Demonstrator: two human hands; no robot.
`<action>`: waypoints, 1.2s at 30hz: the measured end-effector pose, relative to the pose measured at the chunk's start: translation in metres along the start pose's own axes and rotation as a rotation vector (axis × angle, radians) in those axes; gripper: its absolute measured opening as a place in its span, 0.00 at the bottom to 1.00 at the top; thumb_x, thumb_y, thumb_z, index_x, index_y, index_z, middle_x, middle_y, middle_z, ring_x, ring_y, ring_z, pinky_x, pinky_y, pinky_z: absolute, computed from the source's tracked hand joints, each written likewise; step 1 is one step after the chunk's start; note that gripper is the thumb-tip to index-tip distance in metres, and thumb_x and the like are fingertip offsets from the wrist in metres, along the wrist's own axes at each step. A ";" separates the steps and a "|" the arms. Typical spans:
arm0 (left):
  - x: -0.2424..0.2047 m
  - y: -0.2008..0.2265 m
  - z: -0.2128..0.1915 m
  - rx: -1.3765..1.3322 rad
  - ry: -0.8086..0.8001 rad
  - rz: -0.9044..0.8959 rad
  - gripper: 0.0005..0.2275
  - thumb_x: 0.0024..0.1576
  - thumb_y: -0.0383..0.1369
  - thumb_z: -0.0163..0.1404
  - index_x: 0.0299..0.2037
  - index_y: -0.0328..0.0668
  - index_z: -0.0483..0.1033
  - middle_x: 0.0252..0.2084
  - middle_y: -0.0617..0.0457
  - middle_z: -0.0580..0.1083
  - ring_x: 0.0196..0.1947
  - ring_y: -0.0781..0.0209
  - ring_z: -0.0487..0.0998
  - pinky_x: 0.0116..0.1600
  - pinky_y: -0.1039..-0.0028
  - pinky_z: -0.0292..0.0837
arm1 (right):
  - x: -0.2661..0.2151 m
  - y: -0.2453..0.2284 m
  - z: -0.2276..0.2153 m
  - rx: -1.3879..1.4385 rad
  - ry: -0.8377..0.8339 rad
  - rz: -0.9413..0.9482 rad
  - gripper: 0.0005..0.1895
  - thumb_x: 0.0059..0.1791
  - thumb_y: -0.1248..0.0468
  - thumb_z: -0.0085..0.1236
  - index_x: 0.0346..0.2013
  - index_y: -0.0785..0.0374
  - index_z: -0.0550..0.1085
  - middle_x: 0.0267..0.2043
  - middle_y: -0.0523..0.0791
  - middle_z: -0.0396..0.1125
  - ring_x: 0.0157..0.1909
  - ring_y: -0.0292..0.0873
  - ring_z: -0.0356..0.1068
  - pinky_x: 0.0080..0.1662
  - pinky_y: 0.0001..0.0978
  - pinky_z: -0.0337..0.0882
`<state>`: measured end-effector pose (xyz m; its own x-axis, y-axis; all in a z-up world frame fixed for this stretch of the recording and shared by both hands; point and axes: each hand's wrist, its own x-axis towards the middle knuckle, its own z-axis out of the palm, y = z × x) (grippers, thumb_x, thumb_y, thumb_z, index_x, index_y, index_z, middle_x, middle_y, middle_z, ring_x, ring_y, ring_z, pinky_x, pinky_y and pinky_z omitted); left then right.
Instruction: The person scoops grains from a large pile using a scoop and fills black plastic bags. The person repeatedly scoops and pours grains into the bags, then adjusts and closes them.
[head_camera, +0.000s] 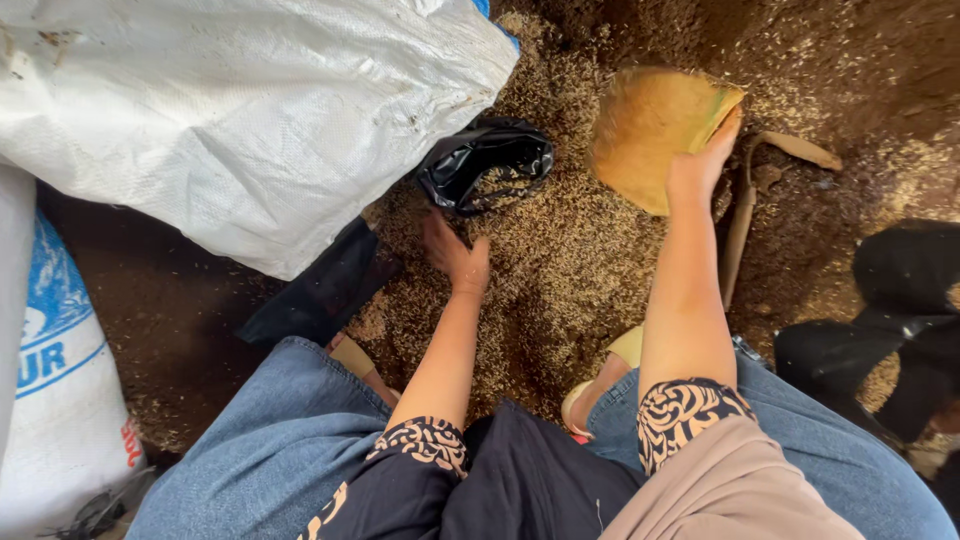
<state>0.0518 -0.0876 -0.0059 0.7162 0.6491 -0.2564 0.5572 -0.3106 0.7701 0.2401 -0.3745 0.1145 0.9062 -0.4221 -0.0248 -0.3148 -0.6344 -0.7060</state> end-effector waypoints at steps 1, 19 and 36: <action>-0.004 -0.005 0.003 0.143 -0.024 -0.124 0.41 0.56 0.43 0.54 0.78 0.49 0.43 0.81 0.41 0.40 0.80 0.42 0.40 0.74 0.42 0.38 | -0.009 -0.002 -0.017 -0.157 0.006 -0.141 0.55 0.41 0.88 0.40 0.79 0.57 0.37 0.80 0.58 0.34 0.73 0.60 0.50 0.65 0.39 0.61; -0.033 0.101 0.087 -0.174 -0.384 -0.248 0.37 0.61 0.52 0.44 0.70 0.26 0.53 0.74 0.27 0.48 0.75 0.28 0.39 0.73 0.39 0.43 | -0.075 0.030 -0.010 0.395 -0.401 0.509 0.50 0.45 0.74 0.42 0.78 0.49 0.34 0.78 0.55 0.43 0.74 0.61 0.57 0.68 0.53 0.65; -0.071 0.072 0.059 0.077 -0.175 0.506 0.22 0.63 0.49 0.46 0.64 0.52 0.66 0.72 0.44 0.62 0.72 0.42 0.60 0.73 0.40 0.46 | -0.076 0.096 0.014 0.764 -0.320 0.646 0.48 0.44 0.65 0.46 0.78 0.47 0.41 0.80 0.52 0.38 0.78 0.58 0.42 0.72 0.64 0.44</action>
<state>0.0655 -0.1974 0.0330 0.9586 0.2825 0.0369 0.1494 -0.6086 0.7793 0.1448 -0.3937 0.0386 0.6970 -0.2735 -0.6629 -0.6040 0.2744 -0.7482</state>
